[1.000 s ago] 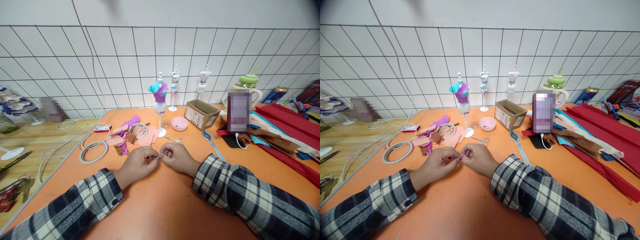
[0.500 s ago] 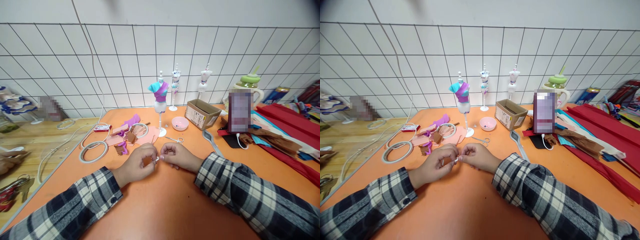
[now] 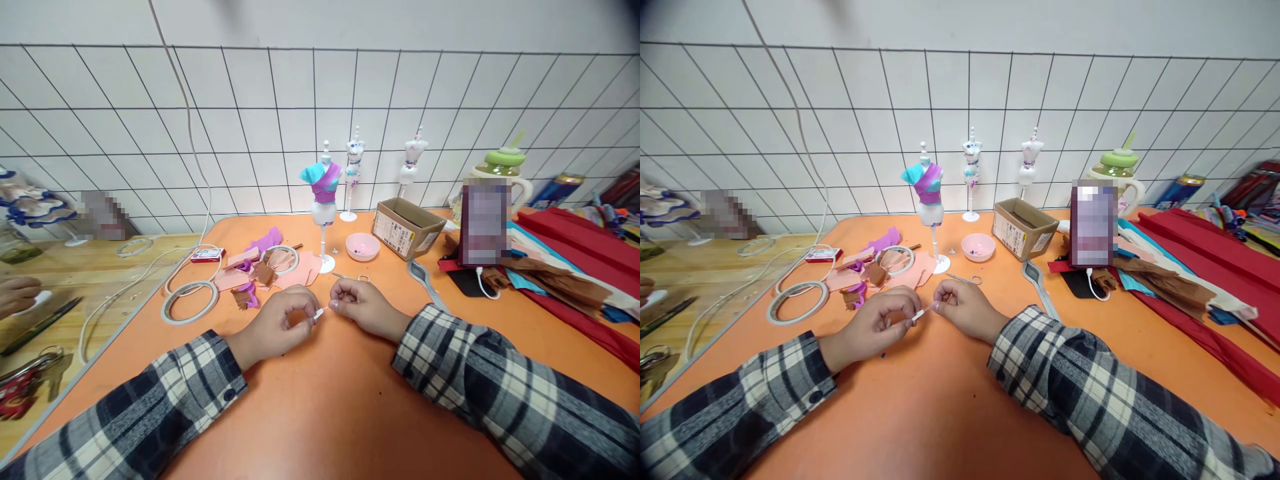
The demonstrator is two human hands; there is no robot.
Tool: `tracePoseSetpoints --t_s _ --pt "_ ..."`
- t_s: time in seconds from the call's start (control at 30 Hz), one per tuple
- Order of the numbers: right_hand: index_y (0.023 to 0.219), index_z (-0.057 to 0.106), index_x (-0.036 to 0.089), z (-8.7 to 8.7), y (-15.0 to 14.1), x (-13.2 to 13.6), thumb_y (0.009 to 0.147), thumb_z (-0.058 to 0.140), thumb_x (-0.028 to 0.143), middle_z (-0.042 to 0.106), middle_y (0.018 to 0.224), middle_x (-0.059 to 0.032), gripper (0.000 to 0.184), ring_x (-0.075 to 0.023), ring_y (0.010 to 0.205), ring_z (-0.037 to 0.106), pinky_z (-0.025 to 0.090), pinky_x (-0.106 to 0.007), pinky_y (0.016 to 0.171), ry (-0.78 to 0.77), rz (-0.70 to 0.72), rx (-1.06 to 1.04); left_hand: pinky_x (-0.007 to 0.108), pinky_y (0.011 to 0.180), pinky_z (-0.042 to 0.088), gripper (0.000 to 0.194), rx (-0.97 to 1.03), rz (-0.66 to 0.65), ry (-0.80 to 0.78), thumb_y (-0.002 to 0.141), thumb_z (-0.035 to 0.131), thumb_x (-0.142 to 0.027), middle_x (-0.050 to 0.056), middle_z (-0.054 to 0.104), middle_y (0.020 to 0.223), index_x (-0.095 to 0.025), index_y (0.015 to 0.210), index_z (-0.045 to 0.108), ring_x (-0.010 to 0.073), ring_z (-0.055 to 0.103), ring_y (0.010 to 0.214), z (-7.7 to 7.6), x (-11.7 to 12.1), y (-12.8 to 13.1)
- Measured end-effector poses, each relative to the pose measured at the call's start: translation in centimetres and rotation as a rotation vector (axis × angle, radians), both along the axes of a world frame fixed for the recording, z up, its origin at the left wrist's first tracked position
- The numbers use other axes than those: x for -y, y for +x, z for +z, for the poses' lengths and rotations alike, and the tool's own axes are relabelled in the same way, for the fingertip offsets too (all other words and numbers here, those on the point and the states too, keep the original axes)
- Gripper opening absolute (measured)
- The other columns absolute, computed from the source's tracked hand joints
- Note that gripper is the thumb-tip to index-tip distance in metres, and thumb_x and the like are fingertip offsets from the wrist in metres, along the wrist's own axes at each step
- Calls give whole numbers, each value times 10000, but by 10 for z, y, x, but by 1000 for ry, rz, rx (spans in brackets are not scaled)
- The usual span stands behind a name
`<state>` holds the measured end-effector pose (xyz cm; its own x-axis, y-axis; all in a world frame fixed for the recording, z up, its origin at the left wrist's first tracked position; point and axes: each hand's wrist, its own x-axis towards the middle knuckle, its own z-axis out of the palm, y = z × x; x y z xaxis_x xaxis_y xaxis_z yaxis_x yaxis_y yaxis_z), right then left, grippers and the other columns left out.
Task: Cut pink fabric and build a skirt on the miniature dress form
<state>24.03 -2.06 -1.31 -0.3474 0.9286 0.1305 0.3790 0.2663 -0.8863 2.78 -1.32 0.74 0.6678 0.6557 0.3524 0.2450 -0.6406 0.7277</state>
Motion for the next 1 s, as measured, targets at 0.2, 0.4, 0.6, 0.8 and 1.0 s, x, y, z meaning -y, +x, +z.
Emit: tracePoseSetpoints --t_s 0.2,0.4,0.6,0.8,1.0 --pt "790 445 199 6 7 4 904 434 207 511 720 32 115 -128 677 444 304 -257 631 241 30 209 293 739 464 111 62 -7 -282 768 569 -210 36 623 732 -163 670 592 167 586 747 -3 -6 -2" --pt "789 399 211 -3 11 -3 956 380 266 518 671 46 177 -121 645 477 346 -258 649 148 16 61 335 742 472 119 165 40 -396 712 554 -248 58 620 756 -179 620 521 192 573 770 -7 -12 -5" --pt "835 416 216 -6 10 -5 931 432 362 527 667 45 175 -95 549 422 326 -218 539 -11 8 -123 440 825 502 247 531 107 -593 633 537 -275 114 691 902 -195 550 319 264 628 950 -4 -10 -2" --pt "827 437 205 -2 6 -2 865 533 386 475 657 48 208 -93 570 452 330 -203 515 -100 58 -224 206 393 164 184 439 176 -834 622 488 -166 -103 264 463 -220 792 445 82 161 386 -10 -13 -3" --pt "826 494 186 -1 3 0 852 561 350 434 640 58 179 -93 572 397 313 -216 542 -38 65 -168 218 469 201 370 -74 198 -385 810 601 -419 -100 263 541 -181 1094 594 93 258 479 -3 -1 6"
